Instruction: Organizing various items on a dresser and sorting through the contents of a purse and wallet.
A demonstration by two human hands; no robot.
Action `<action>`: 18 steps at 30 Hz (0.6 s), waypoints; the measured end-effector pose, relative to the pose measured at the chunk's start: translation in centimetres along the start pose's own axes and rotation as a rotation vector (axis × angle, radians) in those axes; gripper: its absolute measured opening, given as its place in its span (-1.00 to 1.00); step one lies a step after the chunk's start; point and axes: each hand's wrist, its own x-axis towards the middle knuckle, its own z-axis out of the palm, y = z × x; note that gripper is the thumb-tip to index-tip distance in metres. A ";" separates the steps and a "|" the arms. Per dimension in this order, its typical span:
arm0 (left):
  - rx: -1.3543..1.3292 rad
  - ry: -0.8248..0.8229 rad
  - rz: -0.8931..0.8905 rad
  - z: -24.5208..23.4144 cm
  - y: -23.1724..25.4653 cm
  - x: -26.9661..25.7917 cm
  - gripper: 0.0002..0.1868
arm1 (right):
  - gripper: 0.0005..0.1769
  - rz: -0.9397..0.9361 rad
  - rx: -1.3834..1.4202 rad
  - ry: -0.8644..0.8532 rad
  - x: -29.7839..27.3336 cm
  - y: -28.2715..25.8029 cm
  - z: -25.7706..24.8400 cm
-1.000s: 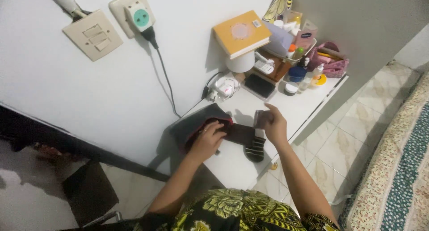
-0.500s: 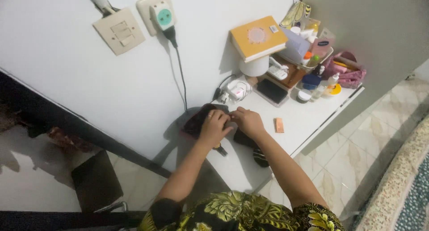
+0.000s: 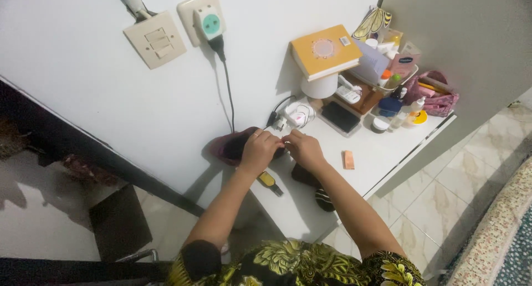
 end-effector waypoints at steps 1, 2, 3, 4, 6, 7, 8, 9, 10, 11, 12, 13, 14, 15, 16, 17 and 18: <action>0.000 -0.001 -0.001 -0.1 0.0 0.1 -0.85 | -0.85 0.001 0.001 -0.001 0.0 0.0 -0.1; -0.046 -0.023 -0.061 -0.1 0.1 0.2 -0.86 | -0.86 -0.002 -0.003 -0.004 0.1 0.0 -0.1; -0.091 -0.044 -0.123 -0.2 0.1 0.2 -0.88 | -0.86 -0.007 -0.007 -0.009 0.2 0.0 -0.2; -0.091 -0.044 -0.125 0.0 0.4 0.2 -0.88 | -0.86 -0.008 -0.006 -0.011 0.1 -0.3 -0.4; -0.056 0.001 -0.252 0.3 0.7 0.2 -0.84 | -0.87 0.017 -0.027 -0.035 0.2 -1.0 -0.9; -0.056 -0.001 -0.256 0.4 0.8 0.3 -0.84 | -0.87 0.017 -0.026 -0.039 0.2 -1.0 -0.8; -0.062 0.033 -0.325 0.5 0.9 0.5 -0.85 | -0.87 0.031 -0.022 -0.025 0.3 -1.0 -0.6; -0.068 0.067 -0.392 0.6 1.0 0.6 -0.86 | -0.87 0.045 -0.018 -0.011 0.3 -1.0 -0.4; -0.068 0.065 -0.395 -0.3 1.4 1.1 -0.86 | -0.87 0.045 -0.017 -0.013 0.3 -1.2 -0.4; -0.042 0.083 -0.433 -1.3 1.8 1.7 -0.88 | -0.88 0.093 0.016 -0.011 0.3 -1.4 -0.4; -0.015 0.100 -0.472 -2.2 2.2 2.3 -0.88 | -0.89 0.140 0.049 -0.008 0.3 -1.5 -0.4; -0.015 0.097 -0.471 -2.1 1.9 2.5 -0.88 | -0.89 0.142 0.050 -0.008 0.6 -1.4 0.0; -0.010 0.080 -0.513 -2.0 1.5 2.7 -0.87 | -0.88 0.186 0.114 0.029 0.8 -1.2 0.4; -0.004 0.064 -0.555 -1.9 1.1 2.9 -0.86 | -0.88 0.228 0.178 0.066 1.1 -1.0 0.8; -0.004 0.063 -0.555 -2.2 1.0 3.2 -0.86 | -0.88 0.229 0.179 0.066 1.3 -0.8 1.2; 0.061 0.017 -0.597 -2.6 0.9 3.5 -0.87 | -0.91 0.333 0.219 0.097 1.4 -0.6 1.6; 0.126 -0.029 -0.639 -3.1 0.8 3.8 -0.88 | -0.91 0.436 0.258 0.127 1.6 -0.5 2.0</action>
